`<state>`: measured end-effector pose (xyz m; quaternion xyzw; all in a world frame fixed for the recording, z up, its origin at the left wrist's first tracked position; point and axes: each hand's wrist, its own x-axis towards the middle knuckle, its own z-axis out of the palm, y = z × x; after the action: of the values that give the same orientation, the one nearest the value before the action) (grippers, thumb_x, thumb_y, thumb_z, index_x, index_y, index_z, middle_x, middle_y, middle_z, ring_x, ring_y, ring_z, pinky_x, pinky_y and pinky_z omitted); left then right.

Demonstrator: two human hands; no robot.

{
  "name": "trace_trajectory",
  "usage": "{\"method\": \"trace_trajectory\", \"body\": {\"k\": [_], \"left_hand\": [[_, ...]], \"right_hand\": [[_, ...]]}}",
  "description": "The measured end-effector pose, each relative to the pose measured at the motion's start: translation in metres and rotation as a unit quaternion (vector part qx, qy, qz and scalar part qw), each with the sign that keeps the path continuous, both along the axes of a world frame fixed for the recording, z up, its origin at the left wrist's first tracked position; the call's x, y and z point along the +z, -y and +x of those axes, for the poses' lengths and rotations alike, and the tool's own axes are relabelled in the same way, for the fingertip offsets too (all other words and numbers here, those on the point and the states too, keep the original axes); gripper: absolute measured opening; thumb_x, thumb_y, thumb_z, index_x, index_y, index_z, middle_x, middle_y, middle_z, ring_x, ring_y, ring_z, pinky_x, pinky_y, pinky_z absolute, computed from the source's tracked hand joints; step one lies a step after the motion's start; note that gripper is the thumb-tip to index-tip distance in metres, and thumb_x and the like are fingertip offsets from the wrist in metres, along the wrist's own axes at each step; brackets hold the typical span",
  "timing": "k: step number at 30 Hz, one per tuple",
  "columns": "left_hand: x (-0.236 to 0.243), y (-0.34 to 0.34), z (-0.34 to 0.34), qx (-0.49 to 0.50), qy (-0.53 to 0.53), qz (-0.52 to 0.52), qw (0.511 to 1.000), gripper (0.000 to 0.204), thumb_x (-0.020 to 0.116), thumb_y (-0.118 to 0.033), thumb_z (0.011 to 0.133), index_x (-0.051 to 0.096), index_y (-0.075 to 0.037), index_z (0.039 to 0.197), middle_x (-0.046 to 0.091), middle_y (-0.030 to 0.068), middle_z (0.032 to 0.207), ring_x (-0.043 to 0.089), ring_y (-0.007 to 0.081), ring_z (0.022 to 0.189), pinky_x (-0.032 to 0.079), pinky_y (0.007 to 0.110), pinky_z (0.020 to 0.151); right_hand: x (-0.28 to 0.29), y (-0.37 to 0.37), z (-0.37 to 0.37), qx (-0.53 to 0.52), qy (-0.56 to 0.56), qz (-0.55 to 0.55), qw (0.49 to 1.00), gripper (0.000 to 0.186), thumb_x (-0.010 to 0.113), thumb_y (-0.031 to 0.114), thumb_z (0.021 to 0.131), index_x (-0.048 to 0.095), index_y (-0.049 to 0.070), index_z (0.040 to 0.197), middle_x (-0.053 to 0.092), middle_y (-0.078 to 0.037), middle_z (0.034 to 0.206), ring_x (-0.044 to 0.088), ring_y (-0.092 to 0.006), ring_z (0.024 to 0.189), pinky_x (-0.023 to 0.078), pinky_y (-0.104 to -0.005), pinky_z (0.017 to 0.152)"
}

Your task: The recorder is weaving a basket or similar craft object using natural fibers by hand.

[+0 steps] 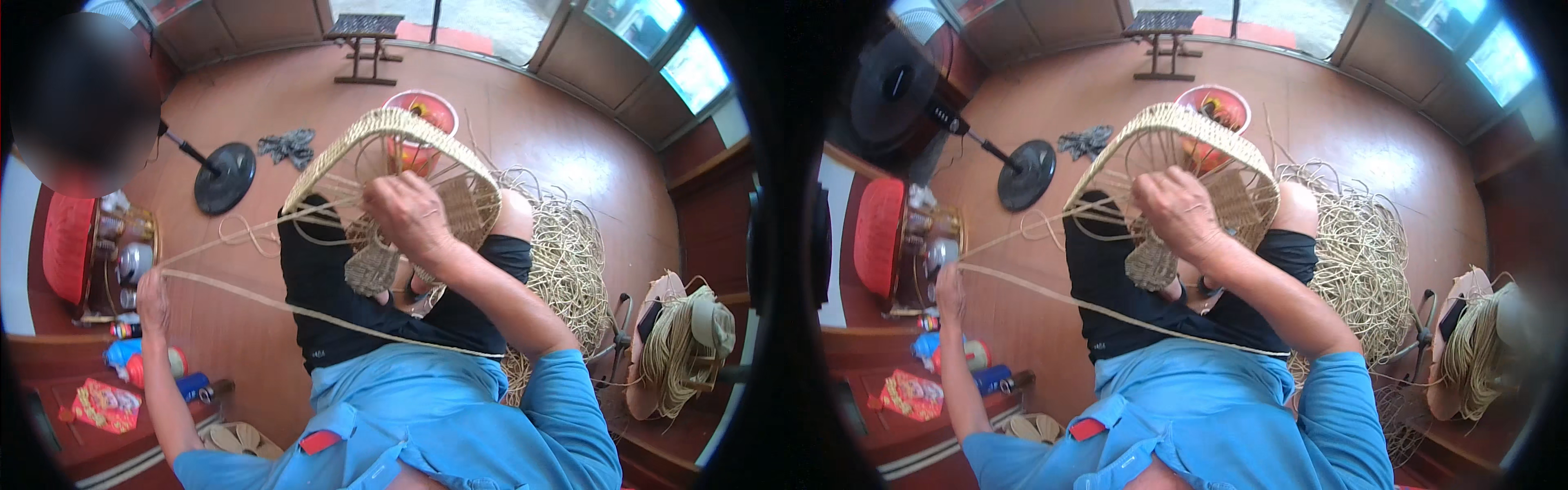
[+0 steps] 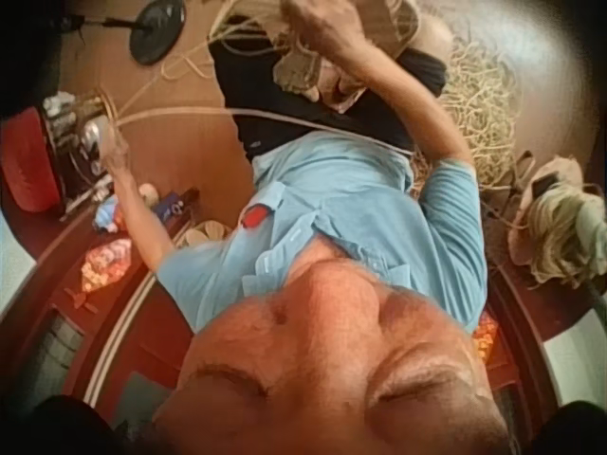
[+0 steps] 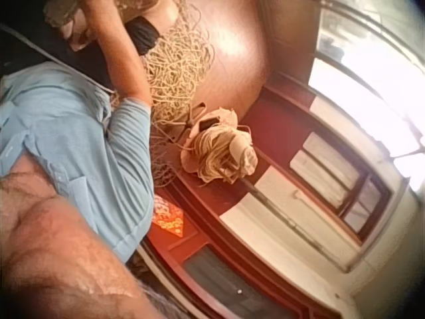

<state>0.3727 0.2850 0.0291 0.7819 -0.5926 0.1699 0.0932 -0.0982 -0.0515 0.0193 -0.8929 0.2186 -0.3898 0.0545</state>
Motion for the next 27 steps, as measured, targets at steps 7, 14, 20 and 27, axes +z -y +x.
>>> {"method": "trace_trajectory", "body": {"k": [7,14,20,27], "left_hand": [[0.002,-0.049,0.038,0.002,0.041,-0.004,0.999,0.016,0.052,-0.008,0.11,0.064,0.0,0.116,0.065,0.0261,0.109,0.063,0.0479,0.108,0.05,0.056,0.092],[0.061,-0.204,0.168,0.256,-0.163,0.024,0.953,0.026,0.071,-0.019,0.105,0.064,0.006,0.098,0.064,0.0209,0.087,0.063,0.0317,0.081,0.051,0.046,0.08],[0.122,-0.224,0.238,0.378,0.105,0.359,0.847,0.036,0.086,-0.027,0.08,0.081,0.003,0.099,0.08,0.0234,0.1,0.079,0.0337,0.103,0.059,0.047,0.088],[-0.013,-0.007,-0.031,0.129,-0.323,0.047,0.937,0.018,0.075,-0.013,0.1,0.076,0.001,0.11,0.077,0.0106,0.1,0.071,0.0174,0.095,0.057,0.034,0.088]], "right_hand": [[-0.005,0.0,0.015,-0.026,0.049,0.095,0.994,0.016,0.074,0.017,0.095,0.059,0.013,0.1,0.067,-0.006,0.074,0.07,-0.0295,0.076,0.056,-0.0438,0.075],[0.005,-0.005,0.032,-0.098,0.055,0.041,0.993,0.026,0.074,0.012,0.089,0.059,0.011,0.11,0.065,-0.006,0.072,0.07,-0.0262,0.074,0.055,-0.0432,0.069],[-0.006,-0.002,0.037,-0.106,0.105,0.019,0.989,0.07,0.069,0.007,0.088,0.05,0.004,0.156,0.064,-0.005,0.075,0.069,-0.0253,0.07,0.055,-0.0411,0.068],[-0.003,-0.015,0.048,-0.134,-0.017,0.046,0.99,0.092,0.065,0.003,0.088,0.031,0.0,0.173,0.068,-0.01,0.084,0.071,-0.0247,0.068,0.056,-0.0391,0.064]]}}
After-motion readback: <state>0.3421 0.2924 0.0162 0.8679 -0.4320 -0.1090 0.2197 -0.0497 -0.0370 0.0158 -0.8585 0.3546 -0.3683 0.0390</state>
